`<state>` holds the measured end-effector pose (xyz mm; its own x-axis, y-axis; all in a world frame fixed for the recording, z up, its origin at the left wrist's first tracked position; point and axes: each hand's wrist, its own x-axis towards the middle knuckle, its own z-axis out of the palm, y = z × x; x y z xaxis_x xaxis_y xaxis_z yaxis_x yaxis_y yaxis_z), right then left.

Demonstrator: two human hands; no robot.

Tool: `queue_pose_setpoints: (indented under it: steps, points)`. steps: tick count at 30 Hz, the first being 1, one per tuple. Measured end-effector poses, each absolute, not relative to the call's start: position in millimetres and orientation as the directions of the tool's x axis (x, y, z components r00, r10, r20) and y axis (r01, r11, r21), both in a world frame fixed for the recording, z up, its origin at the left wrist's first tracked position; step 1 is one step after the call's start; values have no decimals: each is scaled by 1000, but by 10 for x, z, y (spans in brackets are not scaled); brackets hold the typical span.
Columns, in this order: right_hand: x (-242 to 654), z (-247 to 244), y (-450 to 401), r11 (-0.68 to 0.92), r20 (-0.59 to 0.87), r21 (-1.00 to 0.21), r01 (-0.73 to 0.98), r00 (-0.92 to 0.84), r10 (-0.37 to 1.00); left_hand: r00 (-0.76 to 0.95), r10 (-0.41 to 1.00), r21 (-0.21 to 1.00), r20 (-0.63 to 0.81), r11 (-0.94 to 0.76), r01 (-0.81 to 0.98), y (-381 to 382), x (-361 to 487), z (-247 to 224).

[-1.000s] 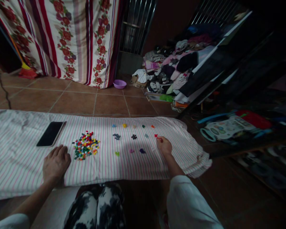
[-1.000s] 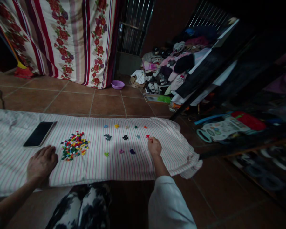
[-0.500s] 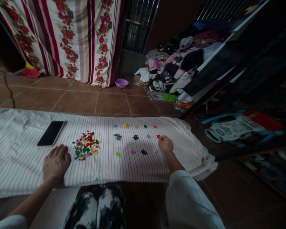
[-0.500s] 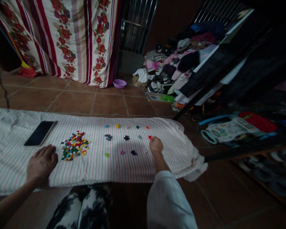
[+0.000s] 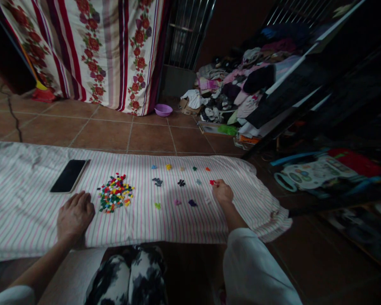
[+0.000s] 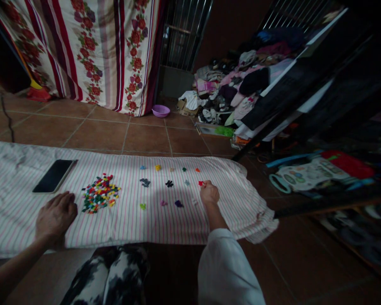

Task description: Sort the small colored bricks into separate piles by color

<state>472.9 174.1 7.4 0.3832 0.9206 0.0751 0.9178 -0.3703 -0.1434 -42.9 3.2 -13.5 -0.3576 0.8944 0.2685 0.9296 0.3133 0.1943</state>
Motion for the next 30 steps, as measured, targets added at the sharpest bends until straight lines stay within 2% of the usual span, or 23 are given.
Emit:
queue_pose_setpoints:
  steps: [10,18,24,30]
  points:
    - [4726,55,1739,-343,99,-136,929,357,929,-356,891,177,281,317,932,28,-418,-123]
    - [4680,16,1631,-297,217,-167,940,329,919,-376,881,209,287,325,922,42,-403,-101]
    - [4364,74,1598,-95,333,-259,961,181,925,-382,878,227,288,325,918,42,-397,-113]
    - [3728,37,1540,194,396,-445,874,-2,918,-392,872,239,295,329,913,45,-398,-130]
